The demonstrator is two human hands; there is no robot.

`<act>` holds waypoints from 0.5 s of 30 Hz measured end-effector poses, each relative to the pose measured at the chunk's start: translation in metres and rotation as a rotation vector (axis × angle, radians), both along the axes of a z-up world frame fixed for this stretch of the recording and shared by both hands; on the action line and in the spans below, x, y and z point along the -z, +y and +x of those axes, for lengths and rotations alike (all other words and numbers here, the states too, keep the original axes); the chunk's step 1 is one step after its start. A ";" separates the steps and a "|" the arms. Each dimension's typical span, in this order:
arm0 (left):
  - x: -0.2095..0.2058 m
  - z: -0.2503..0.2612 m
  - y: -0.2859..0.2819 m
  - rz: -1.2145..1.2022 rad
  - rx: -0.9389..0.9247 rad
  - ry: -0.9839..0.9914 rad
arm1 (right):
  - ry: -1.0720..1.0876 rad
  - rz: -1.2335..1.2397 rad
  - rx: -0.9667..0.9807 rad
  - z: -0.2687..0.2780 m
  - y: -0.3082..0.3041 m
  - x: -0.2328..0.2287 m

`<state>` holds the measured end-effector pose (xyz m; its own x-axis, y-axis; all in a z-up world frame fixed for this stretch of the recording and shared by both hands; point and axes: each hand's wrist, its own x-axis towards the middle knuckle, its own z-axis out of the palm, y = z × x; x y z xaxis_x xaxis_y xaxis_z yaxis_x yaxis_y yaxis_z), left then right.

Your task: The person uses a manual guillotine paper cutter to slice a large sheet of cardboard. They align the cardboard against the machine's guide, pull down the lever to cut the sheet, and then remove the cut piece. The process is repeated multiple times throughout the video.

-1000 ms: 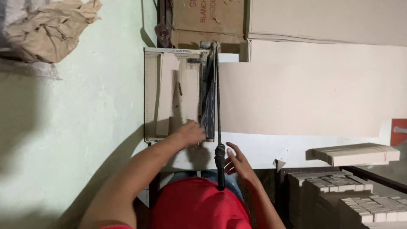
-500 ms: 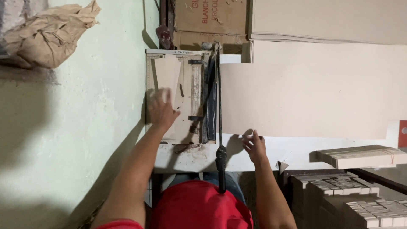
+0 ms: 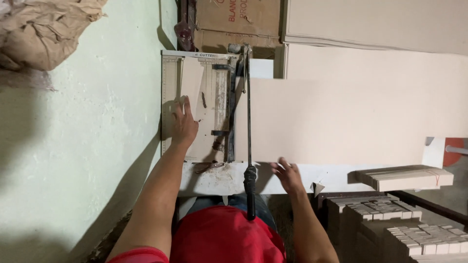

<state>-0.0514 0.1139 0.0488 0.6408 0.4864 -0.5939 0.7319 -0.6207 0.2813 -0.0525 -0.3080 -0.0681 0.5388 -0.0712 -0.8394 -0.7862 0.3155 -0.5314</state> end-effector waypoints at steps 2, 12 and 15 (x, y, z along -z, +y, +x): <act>-0.002 0.000 -0.002 0.044 0.035 0.046 | 0.046 0.009 -0.054 0.004 0.020 -0.003; 0.016 0.019 -0.057 0.038 0.403 -0.074 | 0.057 -0.023 -0.156 0.020 0.027 0.001; 0.033 0.029 -0.077 -0.155 0.339 -0.050 | 0.070 -0.020 -0.129 0.023 0.027 0.008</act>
<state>-0.0222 0.0374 0.0158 0.7800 0.1487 -0.6078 0.4752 -0.7728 0.4208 -0.0298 -0.2813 -0.0761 0.4847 -0.0219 -0.8744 -0.8549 0.1995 -0.4789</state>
